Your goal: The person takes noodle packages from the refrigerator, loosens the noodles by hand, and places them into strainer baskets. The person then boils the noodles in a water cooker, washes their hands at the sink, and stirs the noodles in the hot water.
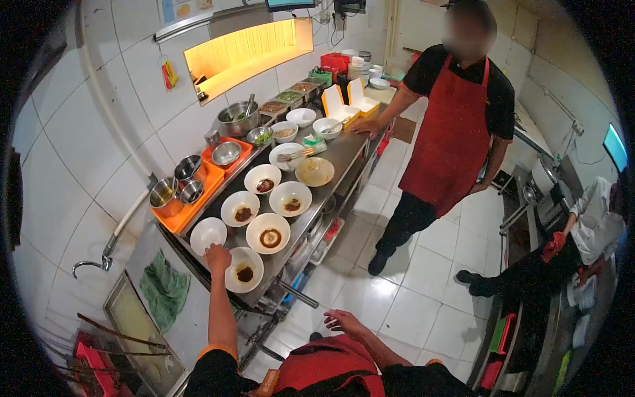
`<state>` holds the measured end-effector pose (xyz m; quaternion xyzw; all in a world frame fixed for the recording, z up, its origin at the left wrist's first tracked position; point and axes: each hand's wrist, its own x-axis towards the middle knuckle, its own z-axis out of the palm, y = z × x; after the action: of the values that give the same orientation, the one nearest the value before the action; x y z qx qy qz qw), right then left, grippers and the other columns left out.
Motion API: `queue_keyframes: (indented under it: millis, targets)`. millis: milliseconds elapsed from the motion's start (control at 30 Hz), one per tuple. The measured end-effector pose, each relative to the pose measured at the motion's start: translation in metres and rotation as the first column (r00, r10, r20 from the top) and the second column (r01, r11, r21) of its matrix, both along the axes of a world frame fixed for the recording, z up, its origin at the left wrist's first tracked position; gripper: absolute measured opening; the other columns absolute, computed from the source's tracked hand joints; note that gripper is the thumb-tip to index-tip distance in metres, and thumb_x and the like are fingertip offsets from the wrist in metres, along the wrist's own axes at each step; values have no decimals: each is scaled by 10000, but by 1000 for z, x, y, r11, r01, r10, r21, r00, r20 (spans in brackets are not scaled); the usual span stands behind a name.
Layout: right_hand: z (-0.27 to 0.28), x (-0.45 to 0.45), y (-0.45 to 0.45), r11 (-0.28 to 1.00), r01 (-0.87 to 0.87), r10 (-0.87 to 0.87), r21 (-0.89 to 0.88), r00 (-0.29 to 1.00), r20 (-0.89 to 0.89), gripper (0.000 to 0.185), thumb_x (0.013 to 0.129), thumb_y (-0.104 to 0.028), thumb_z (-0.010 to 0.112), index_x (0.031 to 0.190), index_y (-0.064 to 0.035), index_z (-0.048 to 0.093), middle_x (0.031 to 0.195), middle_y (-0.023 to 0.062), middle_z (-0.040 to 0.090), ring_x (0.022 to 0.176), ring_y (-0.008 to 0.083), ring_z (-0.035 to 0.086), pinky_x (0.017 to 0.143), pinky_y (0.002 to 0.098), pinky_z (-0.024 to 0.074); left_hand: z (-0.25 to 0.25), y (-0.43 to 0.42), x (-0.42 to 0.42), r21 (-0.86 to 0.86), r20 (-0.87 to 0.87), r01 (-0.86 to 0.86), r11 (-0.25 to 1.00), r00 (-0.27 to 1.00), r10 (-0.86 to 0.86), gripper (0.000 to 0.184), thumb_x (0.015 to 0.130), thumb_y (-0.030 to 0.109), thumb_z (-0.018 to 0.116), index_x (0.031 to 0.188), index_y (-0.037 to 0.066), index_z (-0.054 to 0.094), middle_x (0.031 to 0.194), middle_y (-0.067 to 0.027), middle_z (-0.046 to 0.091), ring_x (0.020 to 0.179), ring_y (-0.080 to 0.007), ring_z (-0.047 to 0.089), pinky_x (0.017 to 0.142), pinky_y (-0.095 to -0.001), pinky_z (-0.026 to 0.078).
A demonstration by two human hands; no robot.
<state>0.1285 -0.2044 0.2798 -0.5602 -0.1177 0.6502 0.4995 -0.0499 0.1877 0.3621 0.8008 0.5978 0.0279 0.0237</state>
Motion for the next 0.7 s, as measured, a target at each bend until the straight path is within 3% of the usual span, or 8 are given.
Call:
queue_keyframes:
  millis: [233,300,400,467,500,533,600,700]
  targets:
    - [-1,-3,-5,998,59,-58,6,997,-52,305,944,-283,437,1100,-39,531,941,77,570,829,177,554,738,305,470,-3,-5,9,-30,47,-10,1000,999,11,298,803,259,560,969,27,645,1064,-129,581,1070,-352,497,903,-472,367]
    - [-12,-1,-6,999,34,-34,-7,997,-62,338,936,-315,446,1111,-39,532,954,79,575,846,182,555,752,306,472,8,-15,12,-70,55,-30,997,998,34,306,799,267,570,970,24,643,1051,-136,585,1066,-352,499,905,-466,369]
    - [-13,-3,-7,999,30,-32,-25,998,-54,362,928,-339,457,1107,-36,543,955,83,584,853,189,558,765,304,473,5,-32,13,58,176,-40,998,984,29,297,789,260,596,953,16,639,1023,-161,586,1021,-344,524,891,-464,379]
    - [-8,-4,-5,992,48,-49,-117,999,-10,356,923,-332,469,1094,-30,551,944,89,586,826,193,562,756,307,476,-5,-46,12,336,491,87,938,834,-253,254,786,218,609,919,2,631,992,-193,580,951,-340,551,843,-460,404]
    - [-6,-5,-6,991,47,-49,-126,999,-12,356,923,-332,469,1094,-30,551,944,89,586,826,193,562,756,307,476,17,-70,18,352,576,90,932,764,-291,193,792,136,593,909,-14,620,915,-193,589,871,-339,570,793,-436,434]
    - [-4,-6,-6,990,59,-61,-131,998,-16,318,919,-302,487,1059,-25,554,913,85,580,786,184,564,735,301,479,21,-89,22,344,576,91,934,765,-287,193,792,136,593,909,-14,620,915,-193,589,871,-339,570,793,-436,434]
    - [-5,-5,-6,988,76,-79,-137,997,-14,281,914,-272,506,1025,-19,558,882,81,573,746,175,566,714,296,482,22,-127,27,140,818,219,966,523,-237,150,800,82,576,909,-9,624,841,-167,600,780,-304,586,696,-380,469]
    - [-25,3,-6,998,-48,46,-29,997,-69,241,911,-244,513,866,-18,586,778,42,575,719,132,545,686,264,457,19,-203,40,-101,868,497,862,467,-167,99,823,74,573,874,10,629,819,-121,619,712,-209,607,632,-311,484]
